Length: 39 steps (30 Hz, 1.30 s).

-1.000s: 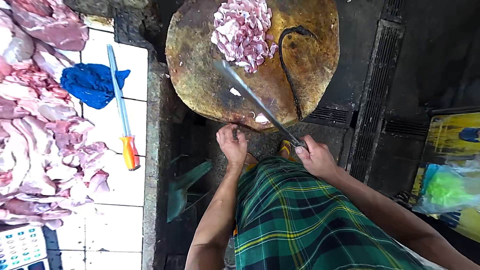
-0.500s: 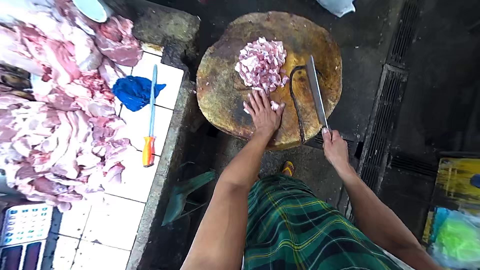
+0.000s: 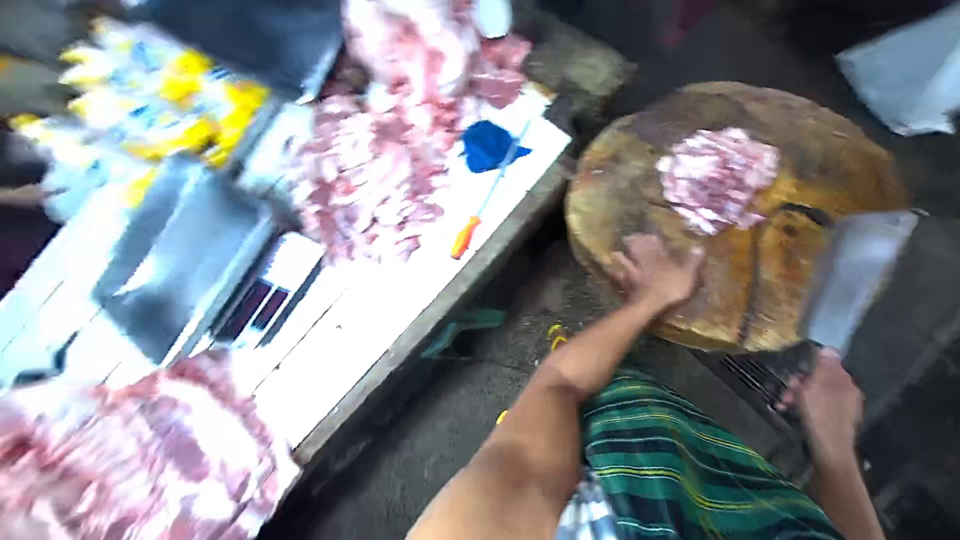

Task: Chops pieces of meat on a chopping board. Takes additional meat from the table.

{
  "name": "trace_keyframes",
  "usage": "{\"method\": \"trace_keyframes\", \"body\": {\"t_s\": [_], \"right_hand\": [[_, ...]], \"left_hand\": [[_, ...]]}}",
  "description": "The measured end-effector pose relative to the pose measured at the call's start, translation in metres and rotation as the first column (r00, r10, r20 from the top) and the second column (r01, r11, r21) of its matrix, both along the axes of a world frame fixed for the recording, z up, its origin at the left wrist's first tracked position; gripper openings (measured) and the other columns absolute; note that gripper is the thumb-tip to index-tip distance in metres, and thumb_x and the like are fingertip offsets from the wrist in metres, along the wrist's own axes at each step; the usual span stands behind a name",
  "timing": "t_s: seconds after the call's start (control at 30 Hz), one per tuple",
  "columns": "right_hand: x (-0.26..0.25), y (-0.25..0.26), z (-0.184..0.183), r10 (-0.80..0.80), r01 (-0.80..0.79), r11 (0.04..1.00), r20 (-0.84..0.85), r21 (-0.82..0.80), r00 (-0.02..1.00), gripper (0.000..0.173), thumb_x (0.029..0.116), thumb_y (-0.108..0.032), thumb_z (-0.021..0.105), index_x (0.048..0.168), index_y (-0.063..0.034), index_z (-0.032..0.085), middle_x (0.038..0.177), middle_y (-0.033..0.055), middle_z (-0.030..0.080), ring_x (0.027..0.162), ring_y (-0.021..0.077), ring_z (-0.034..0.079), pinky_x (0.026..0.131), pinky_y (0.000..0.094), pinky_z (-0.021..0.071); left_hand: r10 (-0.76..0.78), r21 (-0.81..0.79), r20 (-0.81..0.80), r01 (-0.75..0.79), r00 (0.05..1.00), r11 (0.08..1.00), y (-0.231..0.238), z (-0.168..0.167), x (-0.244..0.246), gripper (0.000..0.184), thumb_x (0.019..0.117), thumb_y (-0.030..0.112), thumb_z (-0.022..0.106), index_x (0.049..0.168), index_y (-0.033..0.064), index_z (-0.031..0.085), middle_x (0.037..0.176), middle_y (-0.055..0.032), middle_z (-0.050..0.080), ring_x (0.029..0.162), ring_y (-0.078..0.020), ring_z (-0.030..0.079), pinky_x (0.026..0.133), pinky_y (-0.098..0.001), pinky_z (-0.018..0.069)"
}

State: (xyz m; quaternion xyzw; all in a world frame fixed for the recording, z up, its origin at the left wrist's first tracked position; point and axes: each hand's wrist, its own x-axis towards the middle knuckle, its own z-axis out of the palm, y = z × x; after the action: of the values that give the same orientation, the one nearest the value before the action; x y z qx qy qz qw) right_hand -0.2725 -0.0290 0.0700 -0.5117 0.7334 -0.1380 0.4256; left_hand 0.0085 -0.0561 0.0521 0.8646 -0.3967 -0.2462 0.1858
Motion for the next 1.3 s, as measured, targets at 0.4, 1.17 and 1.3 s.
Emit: {"method": "trace_keyframes", "body": {"t_s": [0.4,1.17,1.3], "right_hand": [[0.001,-0.009,-0.012,0.021,-0.024,1.0,-0.16,-0.015,0.987,0.075,0.1032,-0.071,0.019,0.104,-0.0094,0.062,0.066,0.0016,0.058,0.049,0.0168,0.057,0.049,0.0447,0.055],[0.041,-0.001,0.027,0.087,-0.085,0.996,-0.214,0.019,0.973,0.074,0.1077,-0.061,0.024,0.132,0.0007,0.057,0.091,0.0222,0.065,0.07,0.0353,0.065,0.066,0.0583,0.0567],[0.01,-0.007,0.007,0.008,-0.004,0.998,-0.062,0.069,0.998,0.077,0.1042,-0.069,0.026,0.137,-0.0061,0.054,0.085,0.0144,0.065,0.061,0.0259,0.065,0.061,0.0478,0.0599]], "left_hand": [[0.529,-0.238,0.141,-0.49,0.837,0.838,0.16,0.005,0.326,0.042,0.1032,0.035,0.054,0.134,0.0081,0.065,0.133,-0.0178,0.065,0.122,-0.0313,0.064,0.105,-0.0507,0.0527],[0.035,-0.477,-0.462,-0.282,0.886,0.832,0.153,0.128,0.28,0.027,0.105,0.013,0.055,0.128,0.0026,0.064,0.105,-0.0079,0.074,0.087,-0.0151,0.072,0.08,-0.0369,0.0631],[-0.52,-0.293,0.061,0.514,0.852,0.807,0.064,0.061,0.107,0.049,0.1014,0.01,0.055,0.151,0.0149,0.053,0.15,-0.0118,0.055,0.141,-0.0276,0.051,0.119,-0.0542,0.0402]]}}
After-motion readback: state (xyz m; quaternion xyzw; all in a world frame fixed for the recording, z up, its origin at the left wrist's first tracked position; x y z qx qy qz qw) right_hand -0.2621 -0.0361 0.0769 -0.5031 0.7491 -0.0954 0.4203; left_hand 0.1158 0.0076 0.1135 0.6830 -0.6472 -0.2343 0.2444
